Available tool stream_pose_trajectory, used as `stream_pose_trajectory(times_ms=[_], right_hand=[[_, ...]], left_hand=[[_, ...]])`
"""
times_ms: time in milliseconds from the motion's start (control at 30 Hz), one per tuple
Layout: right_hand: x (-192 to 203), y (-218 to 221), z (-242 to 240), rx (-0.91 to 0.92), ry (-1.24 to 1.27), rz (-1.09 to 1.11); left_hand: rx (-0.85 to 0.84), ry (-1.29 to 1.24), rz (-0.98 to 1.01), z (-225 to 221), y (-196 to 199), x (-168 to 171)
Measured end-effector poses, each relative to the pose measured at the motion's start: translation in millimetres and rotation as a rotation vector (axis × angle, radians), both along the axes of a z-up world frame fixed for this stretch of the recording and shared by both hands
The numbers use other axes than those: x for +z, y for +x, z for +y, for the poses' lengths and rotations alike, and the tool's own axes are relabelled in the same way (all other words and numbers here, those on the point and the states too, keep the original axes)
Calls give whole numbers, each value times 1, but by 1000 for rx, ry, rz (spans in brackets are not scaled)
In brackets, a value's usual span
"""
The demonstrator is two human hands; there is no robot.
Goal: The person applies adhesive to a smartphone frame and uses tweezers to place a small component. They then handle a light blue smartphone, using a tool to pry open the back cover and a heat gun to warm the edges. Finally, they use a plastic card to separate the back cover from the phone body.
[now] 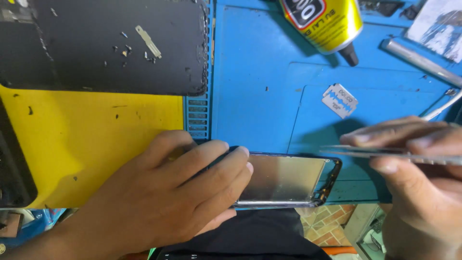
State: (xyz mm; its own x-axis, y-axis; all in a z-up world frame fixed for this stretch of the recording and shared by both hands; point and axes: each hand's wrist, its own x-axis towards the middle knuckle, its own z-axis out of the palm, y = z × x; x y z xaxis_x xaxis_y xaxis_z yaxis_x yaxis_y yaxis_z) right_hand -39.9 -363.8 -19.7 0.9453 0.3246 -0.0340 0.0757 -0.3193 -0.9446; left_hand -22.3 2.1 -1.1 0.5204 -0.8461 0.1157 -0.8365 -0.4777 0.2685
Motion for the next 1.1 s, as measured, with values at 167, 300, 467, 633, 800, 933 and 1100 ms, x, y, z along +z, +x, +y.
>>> stream_pose_trajectory(times_ms=[167,300,467,633,800,933,1100], right_hand=[[-12,-30,-6,-145,-61,-247],[-21,-49,-19,-265,161,-168],[-28,-44,-9,-428,342,-84],[-23,-41,2,-498,264,-63],[-10,-42,21,-570,214,-66],[-8,-42,19,-579,276,-10],[-25,-35,-6,-496,513,21]], left_hand=[[48,-39,-8,2,-5,0],[126,-155,125,3,-14,3],[284,-408,144,3,-30,0],[435,-637,0,-4,-26,12],[478,-689,-15,2,-34,11],[502,-751,17,2,-38,3],[496,-786,-21,3,-44,2]])
